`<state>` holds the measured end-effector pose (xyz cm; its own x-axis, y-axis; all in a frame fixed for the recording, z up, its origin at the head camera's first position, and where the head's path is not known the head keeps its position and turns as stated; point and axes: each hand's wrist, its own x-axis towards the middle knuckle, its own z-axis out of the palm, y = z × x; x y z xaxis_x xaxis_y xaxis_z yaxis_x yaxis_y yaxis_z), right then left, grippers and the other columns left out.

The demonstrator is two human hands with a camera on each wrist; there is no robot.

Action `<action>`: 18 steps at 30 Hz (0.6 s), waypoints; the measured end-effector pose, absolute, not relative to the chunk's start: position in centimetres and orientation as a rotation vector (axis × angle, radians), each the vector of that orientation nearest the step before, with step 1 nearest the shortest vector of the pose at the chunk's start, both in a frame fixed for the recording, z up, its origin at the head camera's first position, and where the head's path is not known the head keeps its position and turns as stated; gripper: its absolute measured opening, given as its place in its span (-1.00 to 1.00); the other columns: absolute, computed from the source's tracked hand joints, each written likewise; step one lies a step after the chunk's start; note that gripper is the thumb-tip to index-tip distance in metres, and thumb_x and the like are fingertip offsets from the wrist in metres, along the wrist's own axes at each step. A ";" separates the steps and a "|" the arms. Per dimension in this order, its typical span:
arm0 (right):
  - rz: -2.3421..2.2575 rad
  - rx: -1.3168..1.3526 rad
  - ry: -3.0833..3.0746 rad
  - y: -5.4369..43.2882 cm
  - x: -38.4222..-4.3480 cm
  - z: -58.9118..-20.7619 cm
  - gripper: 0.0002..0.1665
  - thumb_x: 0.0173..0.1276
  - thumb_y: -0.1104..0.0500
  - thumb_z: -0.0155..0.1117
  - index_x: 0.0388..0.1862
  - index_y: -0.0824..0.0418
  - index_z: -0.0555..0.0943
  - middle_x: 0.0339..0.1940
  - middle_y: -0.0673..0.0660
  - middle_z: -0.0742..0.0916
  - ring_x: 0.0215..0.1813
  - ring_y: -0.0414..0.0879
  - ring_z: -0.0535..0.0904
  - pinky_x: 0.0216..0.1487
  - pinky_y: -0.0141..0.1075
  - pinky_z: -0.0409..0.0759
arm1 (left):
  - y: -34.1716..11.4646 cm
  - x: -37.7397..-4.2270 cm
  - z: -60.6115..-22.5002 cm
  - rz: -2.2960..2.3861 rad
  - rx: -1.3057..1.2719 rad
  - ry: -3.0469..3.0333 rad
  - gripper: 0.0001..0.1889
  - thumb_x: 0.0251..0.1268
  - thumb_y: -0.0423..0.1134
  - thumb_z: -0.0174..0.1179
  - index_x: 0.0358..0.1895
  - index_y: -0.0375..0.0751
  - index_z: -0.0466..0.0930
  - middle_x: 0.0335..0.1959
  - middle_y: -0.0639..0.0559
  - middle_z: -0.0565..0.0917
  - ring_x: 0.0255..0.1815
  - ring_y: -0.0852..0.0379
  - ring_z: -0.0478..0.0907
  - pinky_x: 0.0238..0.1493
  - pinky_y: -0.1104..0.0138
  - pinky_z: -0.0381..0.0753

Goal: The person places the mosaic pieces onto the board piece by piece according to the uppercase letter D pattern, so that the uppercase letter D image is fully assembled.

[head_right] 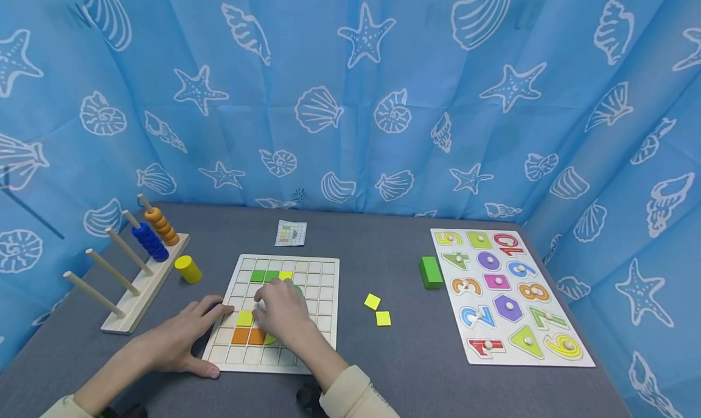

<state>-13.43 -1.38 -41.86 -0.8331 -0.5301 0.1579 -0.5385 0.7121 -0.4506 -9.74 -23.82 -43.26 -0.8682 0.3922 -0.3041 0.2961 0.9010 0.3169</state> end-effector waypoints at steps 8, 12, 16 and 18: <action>0.853 0.787 -2.902 2.2 -14.7 -41.3 -0.79 0.30 0.19 0.49 -0.12 0.24 0.82 -0.18 0.18 0.78 -0.27 -0.11 0.52 -0.42 -0.44 0.40 | -23.6 -9.7 -43.2 0.358 0.451 2.690 0.18 -0.35 0.52 0.49 0.44 0.01 0.34 0.46 -0.24 0.32 0.42 -0.36 0.36 0.27 -0.42 0.41; 0.861 0.748 -2.889 4.0 -15.0 -41.4 -0.80 0.28 0.21 0.49 -0.14 0.26 0.82 -0.17 0.20 0.79 -0.18 -0.04 0.60 -0.29 -0.33 0.58 | -23.6 -9.8 -43.2 0.358 0.438 2.691 0.19 -0.37 0.53 0.49 0.44 0.00 0.33 0.47 -0.24 0.32 0.42 -0.36 0.35 0.27 -0.42 0.41; 0.843 0.693 -2.890 5.9 -15.2 -41.8 -0.81 0.27 0.22 0.49 -0.15 0.25 0.82 -0.20 0.21 0.78 -0.13 0.03 0.65 -0.22 -0.20 0.65 | -23.6 -9.7 -43.1 0.361 0.438 2.693 0.19 -0.37 0.52 0.49 0.44 -0.01 0.34 0.47 -0.25 0.32 0.41 -0.37 0.36 0.26 -0.42 0.42; 0.818 0.664 -2.887 6.8 -15.2 -41.9 -0.81 0.25 0.23 0.50 -0.16 0.25 0.82 -0.20 0.21 0.78 -0.15 0.02 0.64 -0.24 -0.20 0.64 | -23.5 -9.7 -43.1 0.362 0.437 2.693 0.19 -0.37 0.52 0.49 0.44 -0.01 0.34 0.47 -0.25 0.32 0.42 -0.37 0.36 0.26 -0.42 0.42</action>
